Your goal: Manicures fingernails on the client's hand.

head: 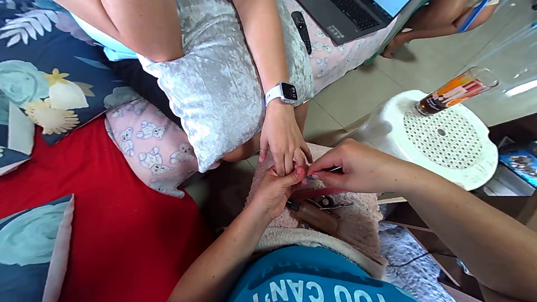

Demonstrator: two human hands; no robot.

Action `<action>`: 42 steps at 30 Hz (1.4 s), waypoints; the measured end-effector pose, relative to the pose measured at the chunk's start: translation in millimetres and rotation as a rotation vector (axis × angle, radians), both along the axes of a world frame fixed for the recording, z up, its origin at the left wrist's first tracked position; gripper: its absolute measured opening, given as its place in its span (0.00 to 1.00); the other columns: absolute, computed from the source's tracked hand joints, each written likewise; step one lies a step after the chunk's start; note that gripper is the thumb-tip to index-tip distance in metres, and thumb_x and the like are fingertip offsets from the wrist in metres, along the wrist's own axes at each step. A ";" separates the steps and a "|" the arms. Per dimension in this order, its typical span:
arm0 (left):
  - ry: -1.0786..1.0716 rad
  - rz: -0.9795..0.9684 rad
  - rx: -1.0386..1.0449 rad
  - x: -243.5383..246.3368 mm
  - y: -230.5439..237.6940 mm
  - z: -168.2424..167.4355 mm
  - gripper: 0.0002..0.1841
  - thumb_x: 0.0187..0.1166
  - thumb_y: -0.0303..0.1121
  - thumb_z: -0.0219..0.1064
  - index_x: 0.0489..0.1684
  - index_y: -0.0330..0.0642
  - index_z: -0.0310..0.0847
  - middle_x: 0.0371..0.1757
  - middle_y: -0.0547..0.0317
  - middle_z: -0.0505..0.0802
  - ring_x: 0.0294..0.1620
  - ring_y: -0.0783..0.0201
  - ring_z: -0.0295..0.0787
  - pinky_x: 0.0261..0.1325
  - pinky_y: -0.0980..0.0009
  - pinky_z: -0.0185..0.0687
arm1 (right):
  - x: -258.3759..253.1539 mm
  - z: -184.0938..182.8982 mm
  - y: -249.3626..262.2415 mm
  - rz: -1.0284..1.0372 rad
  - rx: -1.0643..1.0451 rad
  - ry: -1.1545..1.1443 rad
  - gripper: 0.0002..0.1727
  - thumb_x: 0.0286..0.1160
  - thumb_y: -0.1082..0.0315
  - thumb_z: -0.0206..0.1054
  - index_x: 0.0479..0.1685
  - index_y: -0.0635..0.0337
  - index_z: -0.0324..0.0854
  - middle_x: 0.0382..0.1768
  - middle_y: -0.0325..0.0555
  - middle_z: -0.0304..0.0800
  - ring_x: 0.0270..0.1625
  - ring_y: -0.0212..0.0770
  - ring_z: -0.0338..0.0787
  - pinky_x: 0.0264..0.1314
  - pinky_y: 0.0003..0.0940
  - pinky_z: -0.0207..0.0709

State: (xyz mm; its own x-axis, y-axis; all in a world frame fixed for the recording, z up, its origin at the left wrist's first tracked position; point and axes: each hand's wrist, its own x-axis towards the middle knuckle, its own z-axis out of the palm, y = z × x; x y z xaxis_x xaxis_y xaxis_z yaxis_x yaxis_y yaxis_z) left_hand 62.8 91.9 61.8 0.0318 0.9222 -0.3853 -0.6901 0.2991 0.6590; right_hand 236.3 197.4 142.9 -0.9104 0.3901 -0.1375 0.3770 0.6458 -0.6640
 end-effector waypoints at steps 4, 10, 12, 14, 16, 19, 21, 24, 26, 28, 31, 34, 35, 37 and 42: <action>0.032 -0.033 0.029 -0.2 -0.4 -1.5 0.06 0.83 0.20 0.62 0.38 0.36 0.84 0.33 0.56 0.92 0.36 0.67 0.91 0.50 0.70 0.89 | 1.5 1.9 2.5 0.159 -0.032 -0.061 0.10 0.80 0.66 0.66 0.39 0.56 0.94 0.28 0.35 0.92 0.28 0.21 0.85 0.32 0.21 0.78; -0.012 -0.059 0.064 0.0 1.2 -5.7 0.09 0.83 0.20 0.59 0.37 0.39 0.85 0.35 0.58 0.93 0.39 0.67 0.92 0.54 0.69 0.89 | 2.0 8.2 -1.2 0.006 -0.363 0.678 0.09 0.83 0.71 0.64 0.47 0.66 0.90 0.23 0.36 0.89 0.20 0.23 0.84 0.21 0.18 0.81; -0.005 -0.057 0.054 1.5 1.8 -5.0 0.09 0.83 0.20 0.59 0.36 0.40 0.85 0.35 0.58 0.94 0.40 0.67 0.92 0.56 0.69 0.88 | -13.4 1.2 -15.8 -0.130 -0.403 0.960 0.10 0.86 0.71 0.62 0.52 0.67 0.87 0.23 0.40 0.89 0.19 0.29 0.85 0.19 0.23 0.83; 0.011 -0.034 0.032 2.3 0.2 -2.4 0.09 0.81 0.18 0.60 0.35 0.41 0.83 0.34 0.59 0.94 0.40 0.67 0.93 0.56 0.68 0.89 | -24.1 -13.3 -30.1 -0.186 -0.359 0.997 0.10 0.84 0.72 0.62 0.52 0.67 0.87 0.24 0.41 0.89 0.20 0.28 0.85 0.21 0.23 0.83; 0.035 -0.017 0.031 1.6 -2.6 -2.5 0.10 0.78 0.17 0.60 0.36 0.43 0.83 0.33 0.61 0.94 0.37 0.70 0.93 0.49 0.70 0.90 | -22.4 -29.4 -39.6 -0.150 -0.359 0.878 0.10 0.83 0.72 0.64 0.50 0.69 0.88 0.24 0.38 0.89 0.21 0.22 0.83 0.24 0.17 0.80; 0.064 -0.064 0.073 -1.4 -3.0 -4.2 0.06 0.80 0.22 0.62 0.39 0.42 0.84 0.34 0.60 0.94 0.35 0.71 0.92 0.42 0.73 0.90 | 0.5 -47.2 -39.8 -0.035 -0.472 0.641 0.12 0.86 0.68 0.64 0.49 0.68 0.89 0.25 0.34 0.89 0.21 0.16 0.80 0.23 0.12 0.75; 0.033 -0.108 0.082 -2.8 -1.0 -6.1 0.05 0.81 0.25 0.65 0.45 0.36 0.86 0.40 0.55 0.95 0.38 0.67 0.93 0.47 0.70 0.91 | 20.5 -53.1 -33.8 -0.055 -0.540 0.543 0.12 0.86 0.67 0.64 0.50 0.65 0.90 0.25 0.32 0.91 0.20 0.17 0.82 0.21 0.13 0.76; -0.019 -0.098 0.068 -1.3 1.3 -8.8 0.04 0.79 0.23 0.67 0.44 0.36 0.86 0.40 0.53 0.94 0.39 0.64 0.93 0.51 0.67 0.91 | 40.1 -51.5 -27.1 -0.215 -0.576 0.487 0.11 0.85 0.67 0.65 0.50 0.63 0.91 0.27 0.31 0.93 0.22 0.20 0.87 0.25 0.16 0.83; -0.029 -0.080 0.062 0.0 2.6 -9.4 0.03 0.79 0.22 0.67 0.43 0.35 0.86 0.39 0.52 0.94 0.39 0.64 0.93 0.51 0.67 0.91 | 41.6 -47.5 -25.4 -0.298 -0.552 0.452 0.10 0.84 0.68 0.66 0.49 0.61 0.92 0.26 0.30 0.93 0.22 0.19 0.86 0.25 0.14 0.82; -0.031 -0.061 0.055 1.3 2.7 -9.9 0.04 0.79 0.21 0.66 0.44 0.35 0.86 0.39 0.51 0.94 0.38 0.64 0.93 0.50 0.68 0.91 | 38.9 -45.1 -24.1 -0.322 -0.516 0.406 0.10 0.84 0.66 0.66 0.49 0.60 0.93 0.25 0.29 0.91 0.22 0.18 0.84 0.24 0.13 0.79; -0.026 -0.045 0.057 1.9 2.1 -10.3 0.04 0.79 0.21 0.67 0.44 0.34 0.86 0.39 0.51 0.95 0.38 0.64 0.94 0.50 0.67 0.92 | 35.3 -44.3 -22.2 -0.315 -0.500 0.352 0.11 0.85 0.65 0.65 0.49 0.59 0.93 0.26 0.29 0.90 0.21 0.16 0.82 0.24 0.11 0.76; -0.029 -0.045 0.057 1.8 2.1 -11.4 0.04 0.78 0.21 0.67 0.43 0.34 0.86 0.38 0.50 0.95 0.38 0.63 0.94 0.51 0.67 0.92 | 34.5 -44.5 -21.7 -0.322 -0.493 0.333 0.11 0.85 0.66 0.65 0.49 0.59 0.93 0.26 0.30 0.90 0.21 0.16 0.81 0.23 0.11 0.75; -0.033 -0.042 0.053 2.1 2.2 -11.6 0.04 0.78 0.21 0.67 0.43 0.34 0.86 0.39 0.50 0.95 0.38 0.63 0.94 0.51 0.67 0.92 | 34.7 -44.8 -21.6 -0.320 -0.491 0.335 0.11 0.85 0.66 0.65 0.49 0.59 0.93 0.26 0.30 0.90 0.21 0.16 0.81 0.23 0.11 0.75; -0.041 -0.029 0.040 3.0 2.2 -11.1 0.04 0.78 0.20 0.67 0.43 0.33 0.86 0.39 0.49 0.95 0.38 0.62 0.94 0.50 0.67 0.92 | 35.2 -45.3 -21.3 -0.312 -0.489 0.338 0.11 0.85 0.66 0.65 0.49 0.60 0.93 0.26 0.30 0.90 0.22 0.16 0.82 0.25 0.11 0.76; -0.039 -0.024 0.024 4.1 3.5 -12.1 0.04 0.77 0.19 0.67 0.42 0.33 0.87 0.38 0.49 0.95 0.37 0.63 0.94 0.50 0.67 0.92 | 34.7 -44.9 -19.4 -0.300 -0.469 0.333 0.10 0.85 0.68 0.65 0.48 0.61 0.93 0.25 0.31 0.91 0.23 0.17 0.85 0.28 0.12 0.80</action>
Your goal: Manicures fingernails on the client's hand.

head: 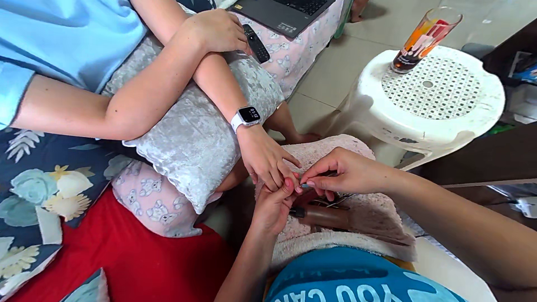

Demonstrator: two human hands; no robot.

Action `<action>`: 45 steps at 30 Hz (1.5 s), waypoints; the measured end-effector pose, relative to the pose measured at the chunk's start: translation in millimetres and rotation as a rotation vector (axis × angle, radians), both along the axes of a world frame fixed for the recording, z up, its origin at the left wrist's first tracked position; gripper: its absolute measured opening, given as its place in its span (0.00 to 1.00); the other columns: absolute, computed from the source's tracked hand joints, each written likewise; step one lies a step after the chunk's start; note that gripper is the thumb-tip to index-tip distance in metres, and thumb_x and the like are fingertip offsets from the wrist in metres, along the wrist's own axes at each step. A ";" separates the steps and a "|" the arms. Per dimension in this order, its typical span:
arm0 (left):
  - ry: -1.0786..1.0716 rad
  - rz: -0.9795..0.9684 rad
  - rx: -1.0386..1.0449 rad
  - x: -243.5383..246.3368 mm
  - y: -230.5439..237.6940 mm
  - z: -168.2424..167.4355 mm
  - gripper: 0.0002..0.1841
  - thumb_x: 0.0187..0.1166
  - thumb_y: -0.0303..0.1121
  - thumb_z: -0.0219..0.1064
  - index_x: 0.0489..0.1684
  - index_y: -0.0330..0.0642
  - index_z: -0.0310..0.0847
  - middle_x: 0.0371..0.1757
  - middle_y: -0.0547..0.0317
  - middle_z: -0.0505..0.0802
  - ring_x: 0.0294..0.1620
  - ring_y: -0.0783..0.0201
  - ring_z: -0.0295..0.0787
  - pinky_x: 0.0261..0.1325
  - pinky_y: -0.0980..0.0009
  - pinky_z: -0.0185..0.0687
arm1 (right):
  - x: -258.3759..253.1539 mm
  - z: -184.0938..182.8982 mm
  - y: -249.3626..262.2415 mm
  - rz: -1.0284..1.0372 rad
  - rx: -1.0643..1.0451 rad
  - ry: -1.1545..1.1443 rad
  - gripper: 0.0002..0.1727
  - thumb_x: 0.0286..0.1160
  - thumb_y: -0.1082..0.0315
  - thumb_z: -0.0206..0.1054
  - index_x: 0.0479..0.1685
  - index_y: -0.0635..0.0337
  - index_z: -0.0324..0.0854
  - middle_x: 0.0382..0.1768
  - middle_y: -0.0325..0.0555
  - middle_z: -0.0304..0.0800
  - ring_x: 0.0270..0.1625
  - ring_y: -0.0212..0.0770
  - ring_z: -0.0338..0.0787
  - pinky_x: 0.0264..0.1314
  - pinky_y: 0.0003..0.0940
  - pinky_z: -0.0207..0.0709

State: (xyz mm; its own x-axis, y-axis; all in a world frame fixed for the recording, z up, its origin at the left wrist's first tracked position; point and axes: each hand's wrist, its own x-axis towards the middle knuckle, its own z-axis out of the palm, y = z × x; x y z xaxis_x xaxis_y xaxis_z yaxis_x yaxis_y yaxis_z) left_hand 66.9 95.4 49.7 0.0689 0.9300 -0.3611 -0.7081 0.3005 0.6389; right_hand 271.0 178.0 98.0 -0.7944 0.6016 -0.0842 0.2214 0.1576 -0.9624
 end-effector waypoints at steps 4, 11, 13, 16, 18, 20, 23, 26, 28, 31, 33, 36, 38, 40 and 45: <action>-0.007 0.009 -0.010 0.1 0.3 -0.7 0.04 0.77 0.19 0.67 0.42 0.33 0.86 0.38 0.48 0.95 0.38 0.62 0.94 0.50 0.67 0.92 | -1.1 -0.1 1.0 -0.003 -0.024 -0.006 0.10 0.84 0.68 0.65 0.47 0.60 0.93 0.25 0.30 0.91 0.23 0.18 0.85 0.27 0.13 0.80; -0.005 0.020 -0.013 0.2 0.6 -1.7 0.04 0.77 0.18 0.66 0.41 0.32 0.86 0.37 0.48 0.94 0.37 0.62 0.94 0.50 0.67 0.92 | -3.7 -3.7 0.4 -0.022 -0.054 0.007 0.10 0.84 0.68 0.66 0.46 0.60 0.93 0.24 0.31 0.91 0.22 0.18 0.85 0.26 0.13 0.80; -0.005 0.030 -0.022 1.0 0.7 -1.3 0.04 0.78 0.18 0.65 0.41 0.32 0.86 0.38 0.47 0.95 0.38 0.62 0.94 0.50 0.67 0.92 | -4.1 -5.6 -0.2 -0.031 -0.049 0.018 0.09 0.84 0.68 0.66 0.45 0.60 0.92 0.24 0.30 0.90 0.22 0.18 0.84 0.26 0.13 0.80; 0.002 0.035 -0.037 1.9 1.0 -0.7 0.04 0.79 0.18 0.65 0.42 0.31 0.85 0.38 0.47 0.94 0.37 0.62 0.94 0.49 0.67 0.92 | -3.6 -6.5 -0.9 -0.036 -0.042 0.011 0.09 0.84 0.67 0.66 0.45 0.59 0.92 0.24 0.30 0.89 0.21 0.18 0.83 0.25 0.13 0.79; -0.006 0.027 -0.036 1.7 1.1 -0.9 0.04 0.78 0.18 0.65 0.42 0.31 0.85 0.38 0.47 0.94 0.37 0.62 0.94 0.49 0.67 0.92 | -2.4 -4.9 -0.7 -0.034 -0.041 -0.011 0.10 0.85 0.67 0.65 0.46 0.58 0.92 0.23 0.30 0.87 0.21 0.18 0.81 0.23 0.12 0.76; -0.015 0.015 -0.021 1.3 1.3 -1.8 0.04 0.78 0.18 0.66 0.41 0.32 0.86 0.37 0.48 0.94 0.37 0.62 0.94 0.50 0.67 0.91 | -1.5 -2.9 -0.3 -0.032 -0.043 -0.031 0.10 0.85 0.67 0.65 0.47 0.57 0.92 0.23 0.29 0.87 0.20 0.17 0.80 0.22 0.12 0.73; -0.018 0.009 -0.004 0.8 1.2 -2.3 0.04 0.77 0.18 0.66 0.40 0.33 0.87 0.37 0.49 0.94 0.37 0.63 0.94 0.49 0.68 0.91 | -1.0 -2.9 0.4 -0.021 -0.046 -0.020 0.10 0.86 0.67 0.65 0.48 0.58 0.93 0.24 0.30 0.88 0.21 0.17 0.81 0.24 0.12 0.76; -0.020 0.015 -0.008 1.5 1.3 -1.7 0.04 0.78 0.18 0.66 0.41 0.32 0.87 0.38 0.47 0.95 0.37 0.62 0.94 0.50 0.67 0.92 | -2.1 -5.0 1.8 -0.014 -0.040 0.020 0.10 0.85 0.68 0.66 0.46 0.60 0.93 0.24 0.31 0.91 0.22 0.19 0.85 0.26 0.13 0.80; -0.015 0.014 -0.008 1.8 1.3 -1.5 0.04 0.77 0.19 0.66 0.41 0.32 0.86 0.38 0.48 0.95 0.37 0.62 0.94 0.50 0.67 0.92 | -2.8 -5.6 2.8 0.000 -0.026 0.027 0.09 0.83 0.68 0.67 0.43 0.61 0.92 0.24 0.31 0.90 0.22 0.19 0.84 0.25 0.13 0.80; -0.016 -0.010 0.027 1.0 1.4 -2.5 0.03 0.76 0.20 0.69 0.39 0.34 0.88 0.37 0.50 0.95 0.38 0.63 0.94 0.50 0.68 0.91 | 2.4 1.6 11.0 0.193 0.040 -0.055 0.09 0.82 0.69 0.67 0.40 0.63 0.91 0.24 0.34 0.89 0.22 0.18 0.82 0.25 0.14 0.77; -0.016 -0.026 0.031 0.8 1.5 -2.0 0.02 0.76 0.22 0.71 0.39 0.35 0.88 0.37 0.51 0.95 0.38 0.64 0.94 0.50 0.68 0.91 | 7.4 9.4 19.1 0.341 0.084 -0.048 0.09 0.81 0.69 0.67 0.40 0.64 0.92 0.23 0.34 0.88 0.21 0.18 0.81 0.24 0.15 0.76; -0.028 -0.016 0.039 4.2 1.2 -1.7 0.04 0.78 0.21 0.66 0.38 0.38 0.87 0.36 0.52 0.95 0.39 0.63 0.94 0.53 0.65 0.91 | 0.2 17.3 18.7 0.255 0.101 0.335 0.09 0.81 0.70 0.66 0.42 0.66 0.91 0.22 0.33 0.89 0.20 0.20 0.83 0.21 0.14 0.79; -0.026 -0.004 0.050 7.4 0.4 -0.8 0.07 0.77 0.19 0.64 0.36 0.40 0.87 0.35 0.54 0.95 0.38 0.64 0.95 0.51 0.65 0.92 | -22.0 19.0 2.6 0.067 0.093 0.620 0.09 0.82 0.72 0.64 0.45 0.68 0.88 0.23 0.37 0.89 0.20 0.23 0.84 0.22 0.17 0.81; -0.005 0.028 0.033 9.6 -2.6 0.2 0.07 0.73 0.18 0.65 0.35 0.42 0.87 0.33 0.56 0.95 0.35 0.66 0.95 0.46 0.67 0.92 | -44.6 13.6 -11.4 -0.037 0.209 0.695 0.09 0.82 0.72 0.65 0.46 0.71 0.87 0.26 0.40 0.89 0.23 0.23 0.85 0.27 0.17 0.82; 0.059 -0.025 0.055 3.7 -5.2 1.5 0.06 0.80 0.26 0.64 0.38 0.42 0.89 0.35 0.57 0.95 0.37 0.69 0.93 0.44 0.71 0.90 | -30.8 -14.0 -12.1 0.321 0.294 0.428 0.12 0.82 0.67 0.65 0.42 0.68 0.90 0.29 0.41 0.90 0.30 0.21 0.84 0.33 0.16 0.78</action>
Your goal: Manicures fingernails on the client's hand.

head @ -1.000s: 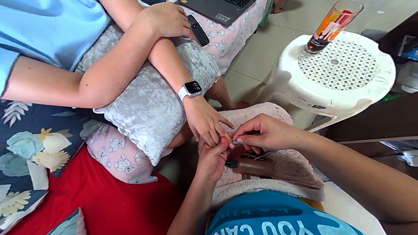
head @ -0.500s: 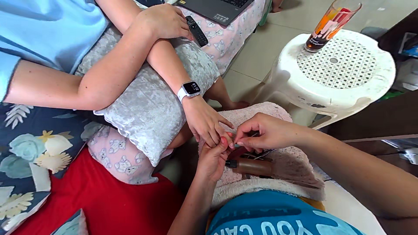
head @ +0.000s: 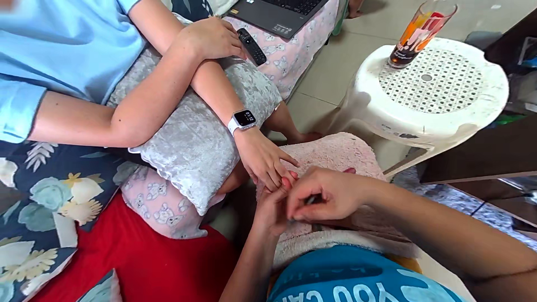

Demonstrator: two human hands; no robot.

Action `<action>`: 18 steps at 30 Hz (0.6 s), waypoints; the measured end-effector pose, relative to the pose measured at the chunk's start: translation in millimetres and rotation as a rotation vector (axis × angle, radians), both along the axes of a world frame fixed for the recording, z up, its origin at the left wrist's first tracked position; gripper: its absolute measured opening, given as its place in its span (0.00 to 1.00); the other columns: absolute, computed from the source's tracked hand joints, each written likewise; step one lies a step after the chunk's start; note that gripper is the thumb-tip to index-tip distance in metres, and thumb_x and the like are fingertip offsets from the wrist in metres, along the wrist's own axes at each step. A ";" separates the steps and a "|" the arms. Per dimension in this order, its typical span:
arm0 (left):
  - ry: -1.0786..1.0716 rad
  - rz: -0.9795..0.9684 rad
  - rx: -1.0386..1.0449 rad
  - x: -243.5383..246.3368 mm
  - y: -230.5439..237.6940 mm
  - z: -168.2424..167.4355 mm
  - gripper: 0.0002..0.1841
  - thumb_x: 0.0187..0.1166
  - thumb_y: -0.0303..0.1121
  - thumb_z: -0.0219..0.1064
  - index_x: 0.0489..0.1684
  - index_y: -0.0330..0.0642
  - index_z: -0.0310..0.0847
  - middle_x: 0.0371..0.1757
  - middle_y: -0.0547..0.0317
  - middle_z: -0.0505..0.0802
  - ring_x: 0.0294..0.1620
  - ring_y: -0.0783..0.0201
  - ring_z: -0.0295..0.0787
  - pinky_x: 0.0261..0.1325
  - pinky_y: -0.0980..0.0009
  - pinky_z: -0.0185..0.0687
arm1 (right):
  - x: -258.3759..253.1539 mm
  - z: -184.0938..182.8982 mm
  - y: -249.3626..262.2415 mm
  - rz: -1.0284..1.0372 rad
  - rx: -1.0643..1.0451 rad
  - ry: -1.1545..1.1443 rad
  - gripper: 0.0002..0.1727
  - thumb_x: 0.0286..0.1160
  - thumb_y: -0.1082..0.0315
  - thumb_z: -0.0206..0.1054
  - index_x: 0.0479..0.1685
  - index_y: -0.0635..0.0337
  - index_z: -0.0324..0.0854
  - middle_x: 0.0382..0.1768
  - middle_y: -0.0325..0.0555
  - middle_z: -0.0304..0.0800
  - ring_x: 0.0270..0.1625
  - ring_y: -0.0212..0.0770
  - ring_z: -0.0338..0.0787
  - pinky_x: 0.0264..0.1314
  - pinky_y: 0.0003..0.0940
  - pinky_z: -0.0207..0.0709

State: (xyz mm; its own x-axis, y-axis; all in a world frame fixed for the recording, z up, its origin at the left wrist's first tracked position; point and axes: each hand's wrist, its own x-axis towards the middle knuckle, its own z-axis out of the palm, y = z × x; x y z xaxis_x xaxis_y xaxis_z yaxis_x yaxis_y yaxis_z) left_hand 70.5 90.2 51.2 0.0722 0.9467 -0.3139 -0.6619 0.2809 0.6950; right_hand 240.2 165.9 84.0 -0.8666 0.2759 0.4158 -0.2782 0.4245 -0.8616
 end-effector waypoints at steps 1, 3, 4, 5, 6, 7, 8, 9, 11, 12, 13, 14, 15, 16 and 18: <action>-0.021 -0.022 0.003 -1.4 1.4 0.4 0.06 0.80 0.26 0.66 0.40 0.40 0.90 0.40 0.55 0.95 0.41 0.67 0.94 0.50 0.71 0.90 | 11.1 -2.3 1.0 0.059 -0.028 -0.095 0.12 0.80 0.67 0.66 0.42 0.67 0.90 0.27 0.40 0.90 0.27 0.21 0.83 0.30 0.17 0.77; -0.121 -0.043 0.016 -2.4 3.5 -2.6 0.04 0.78 0.27 0.71 0.42 0.38 0.90 0.44 0.50 0.95 0.48 0.62 0.94 0.58 0.67 0.89 | 31.4 -5.8 -1.8 0.054 -0.162 -0.218 0.11 0.82 0.68 0.66 0.44 0.66 0.91 0.25 0.37 0.90 0.22 0.20 0.83 0.24 0.17 0.79; -0.157 -0.054 0.026 -2.2 4.0 -4.3 0.04 0.78 0.27 0.71 0.42 0.38 0.89 0.45 0.49 0.95 0.49 0.60 0.95 0.60 0.65 0.89 | 38.8 -7.4 -6.9 -0.018 -0.260 -0.232 0.11 0.83 0.68 0.66 0.45 0.65 0.90 0.25 0.35 0.90 0.21 0.20 0.84 0.23 0.16 0.79; -0.180 -0.069 0.036 -1.9 4.3 -5.3 0.04 0.79 0.28 0.71 0.43 0.39 0.89 0.45 0.50 0.96 0.50 0.59 0.95 0.61 0.64 0.89 | 43.6 -9.7 -14.1 -0.113 -0.377 -0.207 0.10 0.85 0.67 0.65 0.47 0.64 0.90 0.26 0.33 0.91 0.21 0.19 0.84 0.23 0.15 0.80; -0.193 -0.088 0.045 -1.7 4.6 -5.9 0.04 0.79 0.29 0.71 0.43 0.40 0.89 0.45 0.50 0.96 0.49 0.60 0.95 0.61 0.64 0.89 | 45.5 -12.3 -22.5 -0.207 -0.515 -0.155 0.10 0.86 0.66 0.65 0.49 0.62 0.90 0.27 0.32 0.92 0.21 0.20 0.85 0.23 0.15 0.80; -0.203 -0.110 0.055 -1.7 5.4 -6.5 0.05 0.78 0.32 0.72 0.43 0.42 0.90 0.44 0.52 0.96 0.49 0.60 0.95 0.61 0.63 0.89 | 45.2 -14.8 -31.4 -0.285 -0.658 -0.084 0.10 0.86 0.66 0.64 0.50 0.60 0.89 0.28 0.33 0.94 0.21 0.21 0.86 0.22 0.15 0.79; -0.211 -0.128 0.066 -1.4 6.1 -6.9 0.06 0.76 0.33 0.74 0.44 0.43 0.90 0.42 0.53 0.95 0.47 0.61 0.95 0.60 0.63 0.89 | 43.5 -17.3 -39.5 -0.347 -0.786 -0.010 0.10 0.86 0.66 0.64 0.51 0.60 0.90 0.29 0.35 0.94 0.22 0.23 0.87 0.22 0.17 0.80; -0.221 -0.135 0.070 -1.1 6.4 -7.3 0.06 0.75 0.34 0.76 0.43 0.44 0.91 0.41 0.54 0.95 0.46 0.61 0.94 0.60 0.62 0.89 | 40.9 -19.8 -46.2 -0.390 -0.892 0.052 0.10 0.86 0.67 0.64 0.52 0.61 0.90 0.29 0.37 0.94 0.22 0.25 0.88 0.23 0.18 0.81; -0.219 -0.123 0.064 -0.6 6.4 -7.9 0.05 0.74 0.33 0.76 0.41 0.44 0.90 0.39 0.55 0.95 0.45 0.61 0.94 0.60 0.62 0.89 | 33.6 -22.7 -56.7 -0.454 -1.033 0.131 0.11 0.85 0.69 0.63 0.52 0.63 0.89 0.29 0.40 0.94 0.22 0.27 0.87 0.24 0.20 0.82; -0.216 -0.114 0.059 -0.4 6.3 -8.1 0.05 0.74 0.32 0.76 0.41 0.44 0.90 0.39 0.55 0.94 0.45 0.61 0.94 0.59 0.62 0.89 | 29.9 -23.6 -60.1 -0.474 -1.071 0.151 0.12 0.85 0.69 0.62 0.53 0.64 0.89 0.29 0.41 0.93 0.22 0.27 0.87 0.25 0.20 0.82; -0.214 -0.109 0.057 -0.2 6.4 -8.3 0.05 0.74 0.32 0.76 0.41 0.43 0.90 0.40 0.55 0.94 0.45 0.61 0.94 0.59 0.62 0.89 | 26.9 -24.3 -62.4 -0.484 -1.094 0.162 0.12 0.86 0.69 0.61 0.53 0.65 0.89 0.30 0.41 0.93 0.23 0.27 0.86 0.25 0.19 0.81; -0.213 -0.107 0.057 -0.2 6.5 -8.3 0.05 0.74 0.32 0.76 0.41 0.43 0.90 0.40 0.55 0.94 0.45 0.61 0.94 0.59 0.63 0.89 | 24.5 -25.1 -63.8 -0.486 -1.106 0.170 0.12 0.86 0.69 0.61 0.54 0.65 0.89 0.30 0.42 0.93 0.23 0.27 0.86 0.25 0.19 0.81; -0.211 -0.100 0.054 0.1 6.4 -8.0 0.05 0.74 0.32 0.76 0.41 0.43 0.90 0.39 0.55 0.94 0.45 0.61 0.94 0.59 0.63 0.89 | 22.5 -25.7 -64.5 -0.487 -1.116 0.175 0.12 0.86 0.69 0.61 0.53 0.65 0.89 0.29 0.42 0.93 0.23 0.27 0.86 0.25 0.19 0.80; -0.208 -0.093 0.050 0.4 6.1 -7.7 0.05 0.73 0.31 0.77 0.41 0.43 0.90 0.39 0.55 0.94 0.45 0.61 0.94 0.58 0.64 0.89 | 21.4 -26.1 -64.9 -0.486 -1.125 0.179 0.12 0.86 0.69 0.61 0.53 0.65 0.89 0.30 0.42 0.93 0.23 0.27 0.86 0.25 0.19 0.80; -0.206 -0.082 0.041 0.8 5.8 -7.2 0.05 0.72 0.31 0.78 0.40 0.43 0.90 0.38 0.55 0.94 0.44 0.62 0.94 0.57 0.65 0.89 | 21.3 -27.6 -64.5 -0.468 -1.137 0.183 0.13 0.86 0.70 0.61 0.54 0.65 0.89 0.31 0.43 0.94 0.24 0.27 0.87 0.26 0.19 0.81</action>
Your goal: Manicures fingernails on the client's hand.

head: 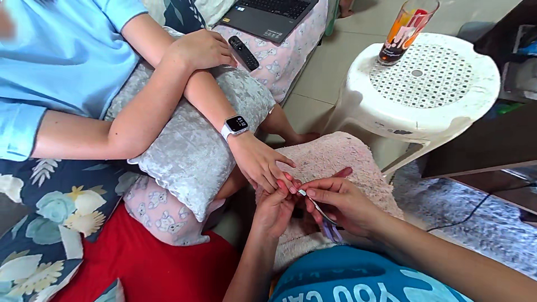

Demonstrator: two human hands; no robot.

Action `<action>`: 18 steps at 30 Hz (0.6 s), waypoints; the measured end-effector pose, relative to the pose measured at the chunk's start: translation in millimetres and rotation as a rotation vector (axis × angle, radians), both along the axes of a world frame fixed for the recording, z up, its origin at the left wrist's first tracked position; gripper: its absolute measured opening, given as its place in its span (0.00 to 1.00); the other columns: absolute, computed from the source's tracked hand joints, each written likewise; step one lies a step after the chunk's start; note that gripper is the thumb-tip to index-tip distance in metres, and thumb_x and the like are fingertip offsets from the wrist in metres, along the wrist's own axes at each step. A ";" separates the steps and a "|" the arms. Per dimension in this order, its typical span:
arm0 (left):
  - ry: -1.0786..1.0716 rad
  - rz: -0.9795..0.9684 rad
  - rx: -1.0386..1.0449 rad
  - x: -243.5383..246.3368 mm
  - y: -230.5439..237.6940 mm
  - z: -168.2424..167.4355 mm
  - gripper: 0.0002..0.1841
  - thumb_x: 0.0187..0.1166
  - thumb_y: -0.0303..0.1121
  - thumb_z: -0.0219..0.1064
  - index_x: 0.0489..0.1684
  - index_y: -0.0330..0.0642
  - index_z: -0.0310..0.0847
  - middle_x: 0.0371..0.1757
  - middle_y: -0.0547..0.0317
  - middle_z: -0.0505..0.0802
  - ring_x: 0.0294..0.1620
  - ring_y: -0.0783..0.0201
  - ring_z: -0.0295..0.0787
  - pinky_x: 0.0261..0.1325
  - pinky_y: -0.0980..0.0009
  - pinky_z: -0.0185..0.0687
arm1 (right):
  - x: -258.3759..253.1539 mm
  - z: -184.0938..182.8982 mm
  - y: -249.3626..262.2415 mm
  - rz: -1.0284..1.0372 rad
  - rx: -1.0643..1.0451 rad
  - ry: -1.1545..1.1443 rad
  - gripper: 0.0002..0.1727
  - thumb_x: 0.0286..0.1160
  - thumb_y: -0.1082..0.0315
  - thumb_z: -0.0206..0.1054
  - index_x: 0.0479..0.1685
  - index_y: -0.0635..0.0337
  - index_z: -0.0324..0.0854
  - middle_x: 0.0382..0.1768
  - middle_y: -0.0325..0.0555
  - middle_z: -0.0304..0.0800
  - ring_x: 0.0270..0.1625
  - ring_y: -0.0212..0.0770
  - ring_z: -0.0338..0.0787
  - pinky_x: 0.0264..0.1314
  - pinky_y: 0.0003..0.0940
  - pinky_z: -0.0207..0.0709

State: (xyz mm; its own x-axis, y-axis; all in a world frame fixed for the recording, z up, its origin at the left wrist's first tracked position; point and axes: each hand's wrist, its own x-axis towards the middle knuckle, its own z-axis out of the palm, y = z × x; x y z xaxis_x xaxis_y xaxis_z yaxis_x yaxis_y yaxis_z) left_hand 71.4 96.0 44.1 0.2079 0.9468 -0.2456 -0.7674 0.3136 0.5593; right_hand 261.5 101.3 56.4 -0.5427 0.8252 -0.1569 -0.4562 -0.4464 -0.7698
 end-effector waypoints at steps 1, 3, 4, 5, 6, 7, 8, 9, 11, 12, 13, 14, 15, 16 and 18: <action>-0.003 -0.001 0.002 -0.1 0.1 -0.4 0.06 0.72 0.31 0.78 0.40 0.43 0.90 0.39 0.55 0.94 0.44 0.62 0.94 0.57 0.65 0.89 | 0.4 -0.3 0.3 0.008 -0.007 0.008 0.13 0.86 0.70 0.61 0.55 0.66 0.89 0.32 0.44 0.95 0.25 0.28 0.89 0.26 0.20 0.83; -0.010 0.001 0.007 -0.4 0.3 -1.2 0.06 0.72 0.30 0.77 0.41 0.42 0.90 0.39 0.54 0.94 0.44 0.62 0.94 0.56 0.65 0.89 | -0.1 -0.3 0.1 0.014 -0.026 0.021 0.13 0.86 0.71 0.61 0.56 0.66 0.89 0.33 0.46 0.96 0.25 0.30 0.91 0.26 0.21 0.84; -0.010 0.003 0.007 -0.2 0.4 -1.3 0.06 0.72 0.30 0.77 0.41 0.42 0.90 0.39 0.54 0.94 0.44 0.62 0.94 0.56 0.65 0.90 | -0.7 -0.6 0.1 0.011 -0.032 0.024 0.13 0.86 0.71 0.61 0.55 0.66 0.89 0.33 0.47 0.96 0.26 0.31 0.92 0.27 0.21 0.85; -0.011 0.005 0.004 0.2 0.6 -1.1 0.06 0.72 0.30 0.77 0.41 0.41 0.90 0.39 0.54 0.94 0.44 0.62 0.94 0.56 0.65 0.90 | -1.3 -0.8 0.0 0.004 -0.036 0.024 0.13 0.86 0.71 0.61 0.55 0.67 0.89 0.33 0.47 0.96 0.26 0.31 0.92 0.27 0.21 0.85; -0.015 0.007 0.002 0.6 0.7 -0.9 0.05 0.73 0.30 0.77 0.41 0.41 0.90 0.39 0.54 0.94 0.43 0.62 0.94 0.55 0.66 0.90 | -2.0 -1.2 -0.3 -0.005 -0.036 0.026 0.13 0.86 0.71 0.61 0.55 0.67 0.89 0.33 0.47 0.96 0.26 0.31 0.92 0.27 0.22 0.85; -0.021 0.010 -0.001 1.1 0.8 -0.6 0.05 0.73 0.29 0.76 0.41 0.41 0.90 0.39 0.54 0.94 0.43 0.62 0.94 0.55 0.66 0.90 | -2.6 -1.7 -1.1 -0.014 -0.034 0.032 0.13 0.86 0.71 0.61 0.55 0.67 0.89 0.33 0.47 0.96 0.26 0.31 0.92 0.27 0.22 0.85; -0.031 0.010 -0.004 1.4 1.0 -0.4 0.04 0.74 0.29 0.75 0.41 0.41 0.90 0.39 0.54 0.94 0.43 0.62 0.94 0.55 0.66 0.90 | -3.3 -2.4 -1.9 -0.023 -0.031 0.041 0.13 0.86 0.71 0.61 0.55 0.67 0.89 0.33 0.47 0.96 0.26 0.31 0.92 0.27 0.22 0.85; -0.041 0.012 -0.008 1.8 1.0 0.0 0.04 0.74 0.28 0.75 0.41 0.41 0.90 0.38 0.54 0.94 0.43 0.62 0.94 0.55 0.66 0.90 | -3.8 -3.2 -2.8 -0.029 -0.027 0.054 0.13 0.87 0.71 0.60 0.55 0.67 0.89 0.33 0.48 0.96 0.26 0.31 0.92 0.27 0.22 0.85; -0.048 0.016 -0.026 3.0 0.8 1.7 0.03 0.75 0.27 0.74 0.41 0.41 0.89 0.38 0.54 0.94 0.43 0.62 0.94 0.55 0.66 0.90 | -4.5 -4.4 -4.8 -0.037 -0.024 0.074 0.13 0.87 0.70 0.60 0.56 0.67 0.89 0.34 0.48 0.96 0.27 0.31 0.91 0.28 0.21 0.85; -0.052 0.019 -0.032 3.4 0.8 1.8 0.03 0.76 0.26 0.73 0.41 0.40 0.89 0.38 0.53 0.94 0.43 0.62 0.94 0.55 0.66 0.90 | -5.0 -5.0 -5.8 -0.040 -0.028 0.083 0.13 0.87 0.70 0.60 0.56 0.67 0.88 0.34 0.48 0.95 0.27 0.31 0.91 0.28 0.21 0.85; -0.055 0.019 -0.034 3.4 0.7 1.5 0.03 0.76 0.26 0.72 0.41 0.40 0.89 0.39 0.53 0.94 0.44 0.61 0.94 0.55 0.65 0.90 | -5.7 -5.7 -6.8 -0.044 -0.033 0.089 0.14 0.87 0.70 0.59 0.57 0.67 0.88 0.35 0.47 0.95 0.27 0.31 0.91 0.28 0.21 0.85; -0.057 0.019 -0.035 3.5 0.6 1.3 0.03 0.77 0.26 0.71 0.42 0.39 0.89 0.39 0.52 0.94 0.44 0.61 0.94 0.55 0.65 0.90 | -6.4 -6.4 -7.8 -0.049 -0.037 0.095 0.14 0.88 0.70 0.59 0.57 0.67 0.88 0.35 0.48 0.95 0.28 0.31 0.91 0.29 0.22 0.85; -0.055 0.018 -0.034 3.6 0.6 1.2 0.03 0.77 0.26 0.71 0.42 0.39 0.88 0.39 0.52 0.94 0.44 0.61 0.94 0.55 0.65 0.90 | -7.2 -6.6 -8.7 -0.058 -0.042 0.101 0.14 0.88 0.70 0.59 0.57 0.67 0.88 0.35 0.48 0.95 0.28 0.31 0.92 0.29 0.22 0.85; -0.051 0.020 -0.036 4.2 0.7 1.3 0.03 0.78 0.26 0.71 0.42 0.39 0.88 0.39 0.52 0.94 0.44 0.61 0.94 0.55 0.66 0.90 | -7.8 -6.5 -9.5 -0.067 -0.047 0.105 0.14 0.88 0.70 0.58 0.58 0.67 0.87 0.35 0.48 0.95 0.28 0.31 0.92 0.29 0.22 0.85; -0.045 0.028 -0.036 5.2 0.7 1.3 0.02 0.77 0.26 0.72 0.40 0.39 0.89 0.38 0.52 0.94 0.44 0.61 0.94 0.54 0.66 0.90 | -9.0 -6.2 -10.6 -0.076 -0.060 0.109 0.14 0.88 0.71 0.58 0.57 0.67 0.87 0.35 0.47 0.95 0.28 0.30 0.91 0.29 0.21 0.85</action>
State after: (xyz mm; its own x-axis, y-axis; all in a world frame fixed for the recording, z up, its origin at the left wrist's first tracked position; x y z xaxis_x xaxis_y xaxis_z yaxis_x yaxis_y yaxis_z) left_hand 76.6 96.7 45.4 0.1930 0.9430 -0.2710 -0.8000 0.3112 0.5130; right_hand 252.5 90.8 50.2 -0.4951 0.8556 -0.1510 -0.5698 -0.4509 -0.6871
